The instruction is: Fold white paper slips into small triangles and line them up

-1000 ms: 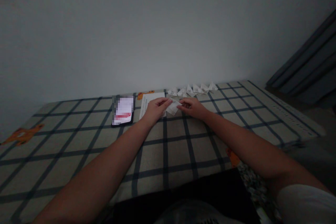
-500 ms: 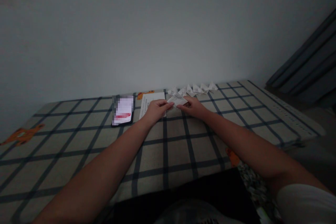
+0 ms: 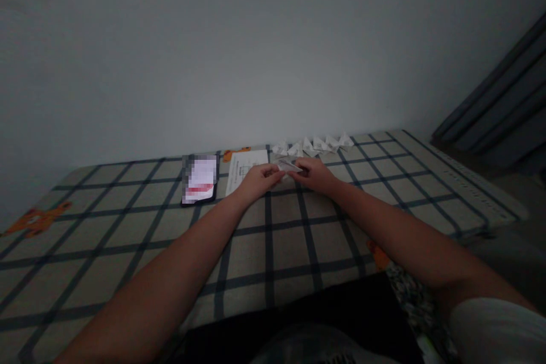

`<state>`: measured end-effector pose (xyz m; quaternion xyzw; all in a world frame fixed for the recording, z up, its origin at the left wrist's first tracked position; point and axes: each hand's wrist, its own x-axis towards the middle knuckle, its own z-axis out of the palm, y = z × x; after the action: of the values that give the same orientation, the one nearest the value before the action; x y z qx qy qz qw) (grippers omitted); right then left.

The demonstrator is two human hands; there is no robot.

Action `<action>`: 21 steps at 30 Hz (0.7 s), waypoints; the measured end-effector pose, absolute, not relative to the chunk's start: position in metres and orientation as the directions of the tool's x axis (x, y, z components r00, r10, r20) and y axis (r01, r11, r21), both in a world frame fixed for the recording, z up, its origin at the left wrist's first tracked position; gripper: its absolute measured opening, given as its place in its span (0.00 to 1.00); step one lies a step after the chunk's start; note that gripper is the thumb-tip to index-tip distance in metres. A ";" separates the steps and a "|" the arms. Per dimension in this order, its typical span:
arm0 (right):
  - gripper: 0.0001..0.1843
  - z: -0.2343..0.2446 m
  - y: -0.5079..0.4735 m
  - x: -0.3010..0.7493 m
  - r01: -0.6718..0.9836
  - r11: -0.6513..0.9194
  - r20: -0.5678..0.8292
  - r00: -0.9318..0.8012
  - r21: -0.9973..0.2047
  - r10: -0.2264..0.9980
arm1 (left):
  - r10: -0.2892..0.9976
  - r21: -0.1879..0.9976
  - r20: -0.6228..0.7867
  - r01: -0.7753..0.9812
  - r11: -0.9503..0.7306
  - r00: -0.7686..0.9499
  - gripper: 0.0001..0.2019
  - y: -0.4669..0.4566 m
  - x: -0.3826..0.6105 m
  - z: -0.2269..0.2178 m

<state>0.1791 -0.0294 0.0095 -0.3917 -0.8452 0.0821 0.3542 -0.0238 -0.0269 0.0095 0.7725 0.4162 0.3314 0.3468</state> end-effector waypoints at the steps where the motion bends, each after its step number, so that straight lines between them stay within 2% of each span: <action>1: 0.15 0.009 -0.030 0.179 0.614 0.668 0.526 -0.435 -0.420 0.731 | 0.866 0.802 0.228 0.419 -0.426 0.444 0.18 -0.026 -0.024 0.009; 8: 0.15 0.008 -0.027 0.179 0.611 0.642 0.457 -0.455 -0.464 0.764 | 0.850 0.803 0.237 0.398 -0.444 0.470 0.17 -0.027 -0.025 0.010; 21: 0.10 0.007 -0.029 0.176 0.720 0.566 0.501 -0.345 -0.401 0.794 | 0.855 0.790 0.216 0.430 -0.437 0.471 0.16 -0.026 -0.026 0.007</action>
<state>0.1764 -0.0287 0.0067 -0.4625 -0.8183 0.0544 0.3369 -0.0257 -0.0260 0.0075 0.7877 0.4079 0.3130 0.3393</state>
